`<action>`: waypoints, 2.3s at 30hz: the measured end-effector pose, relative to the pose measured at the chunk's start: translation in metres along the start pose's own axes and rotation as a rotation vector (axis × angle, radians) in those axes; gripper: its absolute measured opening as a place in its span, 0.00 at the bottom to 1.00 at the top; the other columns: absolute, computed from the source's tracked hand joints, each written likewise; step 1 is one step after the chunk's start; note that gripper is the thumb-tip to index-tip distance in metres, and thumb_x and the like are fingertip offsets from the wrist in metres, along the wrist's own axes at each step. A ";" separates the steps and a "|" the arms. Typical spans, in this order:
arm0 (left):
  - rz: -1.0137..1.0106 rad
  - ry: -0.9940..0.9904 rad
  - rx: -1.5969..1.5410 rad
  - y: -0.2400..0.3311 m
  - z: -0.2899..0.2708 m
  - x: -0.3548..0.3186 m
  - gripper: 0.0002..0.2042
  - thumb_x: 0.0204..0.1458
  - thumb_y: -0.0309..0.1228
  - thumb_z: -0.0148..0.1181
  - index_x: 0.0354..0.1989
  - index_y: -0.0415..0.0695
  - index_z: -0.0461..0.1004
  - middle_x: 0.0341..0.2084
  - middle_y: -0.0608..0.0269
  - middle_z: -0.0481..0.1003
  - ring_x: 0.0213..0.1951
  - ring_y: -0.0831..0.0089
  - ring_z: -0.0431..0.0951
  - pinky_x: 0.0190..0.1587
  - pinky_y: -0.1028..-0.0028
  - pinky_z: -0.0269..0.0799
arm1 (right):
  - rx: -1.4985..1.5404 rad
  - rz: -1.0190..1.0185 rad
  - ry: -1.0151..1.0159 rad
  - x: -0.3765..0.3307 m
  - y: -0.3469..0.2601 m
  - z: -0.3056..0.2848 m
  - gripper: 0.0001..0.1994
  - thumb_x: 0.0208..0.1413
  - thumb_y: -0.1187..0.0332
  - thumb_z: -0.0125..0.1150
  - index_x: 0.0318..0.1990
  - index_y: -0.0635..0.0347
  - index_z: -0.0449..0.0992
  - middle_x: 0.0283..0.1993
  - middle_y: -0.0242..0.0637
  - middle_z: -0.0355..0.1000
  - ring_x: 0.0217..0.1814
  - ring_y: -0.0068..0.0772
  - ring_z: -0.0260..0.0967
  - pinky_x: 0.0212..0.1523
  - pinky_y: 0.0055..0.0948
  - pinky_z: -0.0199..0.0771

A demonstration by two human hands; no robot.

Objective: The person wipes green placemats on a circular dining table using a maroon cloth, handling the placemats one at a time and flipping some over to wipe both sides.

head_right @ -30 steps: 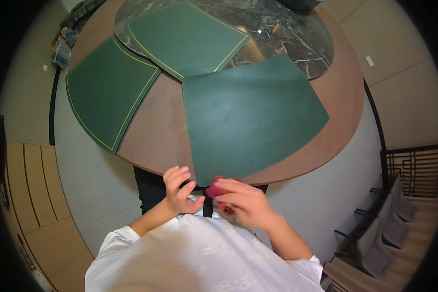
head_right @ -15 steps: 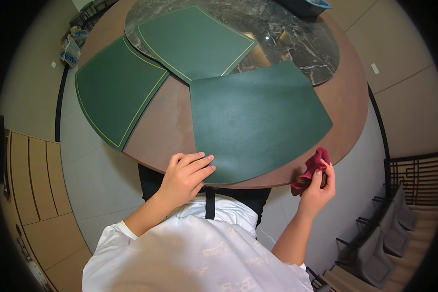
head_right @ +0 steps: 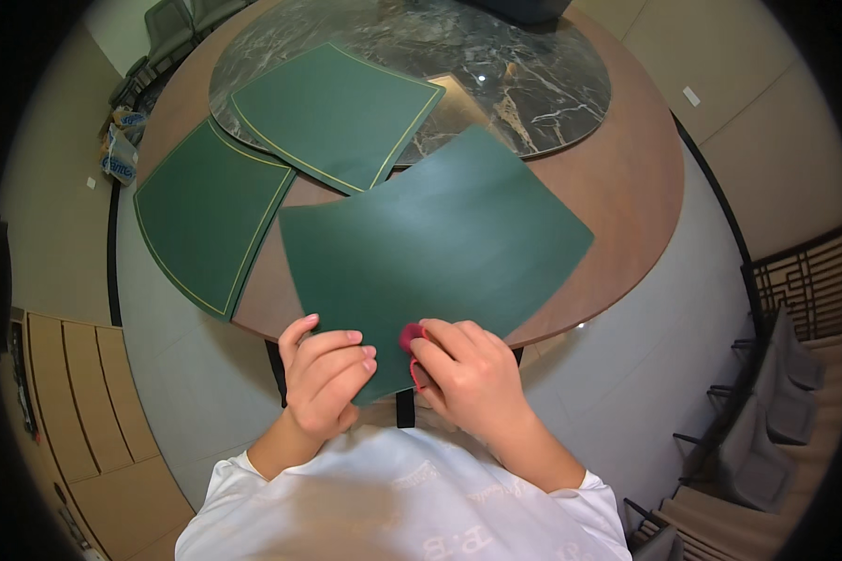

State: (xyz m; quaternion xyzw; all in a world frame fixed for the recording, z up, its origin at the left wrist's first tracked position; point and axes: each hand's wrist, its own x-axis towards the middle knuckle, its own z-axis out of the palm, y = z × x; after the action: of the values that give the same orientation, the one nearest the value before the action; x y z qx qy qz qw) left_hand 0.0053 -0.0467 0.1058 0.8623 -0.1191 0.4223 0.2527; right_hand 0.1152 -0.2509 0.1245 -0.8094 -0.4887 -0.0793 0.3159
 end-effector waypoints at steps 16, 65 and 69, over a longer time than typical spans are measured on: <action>0.091 -0.150 0.051 -0.002 0.016 -0.036 0.37 0.64 0.65 0.60 0.79 0.62 0.69 0.79 0.42 0.65 0.80 0.36 0.62 0.78 0.21 0.32 | 1.192 0.582 1.060 -0.013 0.096 -0.134 0.22 0.71 0.52 0.70 0.58 0.62 0.80 0.53 0.37 0.83 0.53 0.28 0.81 0.54 0.32 0.82; -0.404 -0.341 0.319 -0.078 0.025 -0.056 0.38 0.57 0.45 0.66 0.76 0.41 0.69 0.72 0.47 0.73 0.75 0.46 0.70 0.77 0.38 0.56 | -0.023 -0.059 -0.036 0.065 0.049 0.093 0.23 0.52 0.79 0.69 0.58 0.61 0.84 0.68 0.51 0.77 0.72 0.56 0.77 0.71 0.47 0.79; -0.436 -0.410 0.370 -0.073 0.022 -0.051 0.35 0.49 0.46 0.72 0.68 0.47 0.79 0.72 0.49 0.72 0.75 0.48 0.69 0.78 0.40 0.56 | -0.200 0.190 0.121 0.086 0.145 0.066 0.22 0.54 0.77 0.65 0.58 0.54 0.84 0.68 0.48 0.79 0.68 0.54 0.79 0.68 0.47 0.81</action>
State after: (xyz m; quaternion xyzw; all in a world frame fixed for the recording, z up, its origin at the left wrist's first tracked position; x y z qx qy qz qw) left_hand 0.0192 0.0033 0.0301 0.9655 0.0984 0.1911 0.1472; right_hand 0.2692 -0.1955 0.0472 -0.8732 -0.3795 -0.1461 0.2687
